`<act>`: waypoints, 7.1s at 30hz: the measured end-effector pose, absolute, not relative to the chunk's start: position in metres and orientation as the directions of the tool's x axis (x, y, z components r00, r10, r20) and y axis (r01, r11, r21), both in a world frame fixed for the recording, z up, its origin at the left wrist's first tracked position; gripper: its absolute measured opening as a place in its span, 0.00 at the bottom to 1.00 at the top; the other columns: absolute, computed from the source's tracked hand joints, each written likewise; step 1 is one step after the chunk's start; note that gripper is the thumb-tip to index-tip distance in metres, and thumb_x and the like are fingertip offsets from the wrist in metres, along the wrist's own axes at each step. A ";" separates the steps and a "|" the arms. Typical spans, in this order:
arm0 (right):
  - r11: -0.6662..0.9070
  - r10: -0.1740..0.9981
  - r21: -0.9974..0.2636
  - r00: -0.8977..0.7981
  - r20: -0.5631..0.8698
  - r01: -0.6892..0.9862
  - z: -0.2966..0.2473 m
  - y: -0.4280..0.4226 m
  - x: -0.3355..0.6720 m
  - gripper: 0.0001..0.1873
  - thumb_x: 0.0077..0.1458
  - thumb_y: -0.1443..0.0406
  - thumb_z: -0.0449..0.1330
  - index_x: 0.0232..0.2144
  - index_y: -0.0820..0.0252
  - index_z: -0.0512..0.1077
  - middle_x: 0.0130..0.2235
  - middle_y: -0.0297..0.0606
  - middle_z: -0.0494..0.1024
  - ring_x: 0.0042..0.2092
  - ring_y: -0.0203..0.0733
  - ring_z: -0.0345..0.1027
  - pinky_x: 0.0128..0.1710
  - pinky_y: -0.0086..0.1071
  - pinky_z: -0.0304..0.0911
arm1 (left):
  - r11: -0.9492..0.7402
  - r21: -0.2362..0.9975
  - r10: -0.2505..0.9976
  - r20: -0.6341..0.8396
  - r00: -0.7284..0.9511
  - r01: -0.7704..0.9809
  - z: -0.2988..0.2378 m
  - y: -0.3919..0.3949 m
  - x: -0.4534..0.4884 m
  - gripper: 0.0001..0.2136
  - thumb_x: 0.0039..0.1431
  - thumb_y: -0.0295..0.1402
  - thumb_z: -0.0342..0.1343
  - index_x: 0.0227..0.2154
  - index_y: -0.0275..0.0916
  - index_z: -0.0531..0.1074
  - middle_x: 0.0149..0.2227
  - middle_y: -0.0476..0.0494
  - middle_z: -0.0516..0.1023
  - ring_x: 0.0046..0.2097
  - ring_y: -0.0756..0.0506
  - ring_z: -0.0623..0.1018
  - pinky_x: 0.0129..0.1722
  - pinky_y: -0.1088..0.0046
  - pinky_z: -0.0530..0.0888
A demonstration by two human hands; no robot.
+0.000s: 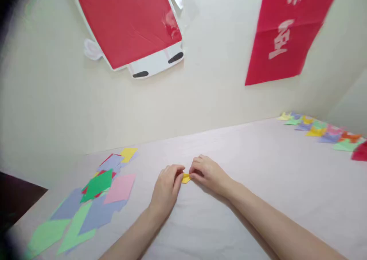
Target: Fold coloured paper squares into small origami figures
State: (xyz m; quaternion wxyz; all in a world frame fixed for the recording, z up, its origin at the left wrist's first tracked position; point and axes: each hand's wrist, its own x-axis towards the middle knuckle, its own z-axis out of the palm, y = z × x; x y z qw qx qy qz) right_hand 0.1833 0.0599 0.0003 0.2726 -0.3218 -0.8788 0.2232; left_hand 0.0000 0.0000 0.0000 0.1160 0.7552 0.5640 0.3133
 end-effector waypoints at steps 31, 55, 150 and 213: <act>0.617 0.747 -0.732 -0.509 0.429 0.289 0.006 0.052 0.176 0.09 0.58 0.69 0.61 0.25 0.58 0.71 0.29 0.34 0.71 0.37 0.42 0.63 0.38 0.34 0.56 | -0.300 0.747 0.940 0.339 0.050 0.593 0.003 0.004 0.002 0.05 0.58 0.29 0.60 0.27 0.40 0.72 0.31 0.51 0.75 0.38 0.46 0.71 0.39 0.69 0.64; 0.568 0.809 -0.779 -0.355 0.469 0.265 0.009 0.048 0.173 0.06 0.61 0.60 0.57 0.35 0.56 0.70 0.36 0.38 0.73 0.38 0.43 0.64 0.40 0.37 0.60 | -0.339 0.753 0.919 0.394 0.025 0.564 0.011 0.001 0.002 0.05 0.59 0.31 0.58 0.28 0.41 0.73 0.32 0.50 0.76 0.38 0.46 0.71 0.40 0.69 0.66; 0.385 0.881 -0.888 -0.386 0.272 0.251 0.006 0.036 0.156 0.10 0.60 0.61 0.55 0.27 0.58 0.66 0.27 0.32 0.70 0.31 0.37 0.63 0.32 0.29 0.58 | -0.270 0.851 0.944 0.327 -0.051 0.450 0.000 0.005 0.003 0.06 0.64 0.33 0.53 0.30 0.40 0.69 0.33 0.50 0.70 0.38 0.47 0.70 0.40 0.71 0.65; 0.318 0.886 -0.932 -0.405 0.226 0.175 0.007 0.037 0.158 0.16 0.59 0.56 0.55 0.23 0.58 0.62 0.25 0.29 0.62 0.28 0.35 0.55 0.29 0.28 0.54 | -0.171 0.965 0.981 0.186 -0.059 0.199 0.005 0.005 0.007 0.07 0.60 0.36 0.54 0.30 0.39 0.71 0.31 0.49 0.74 0.35 0.48 0.72 0.37 0.74 0.67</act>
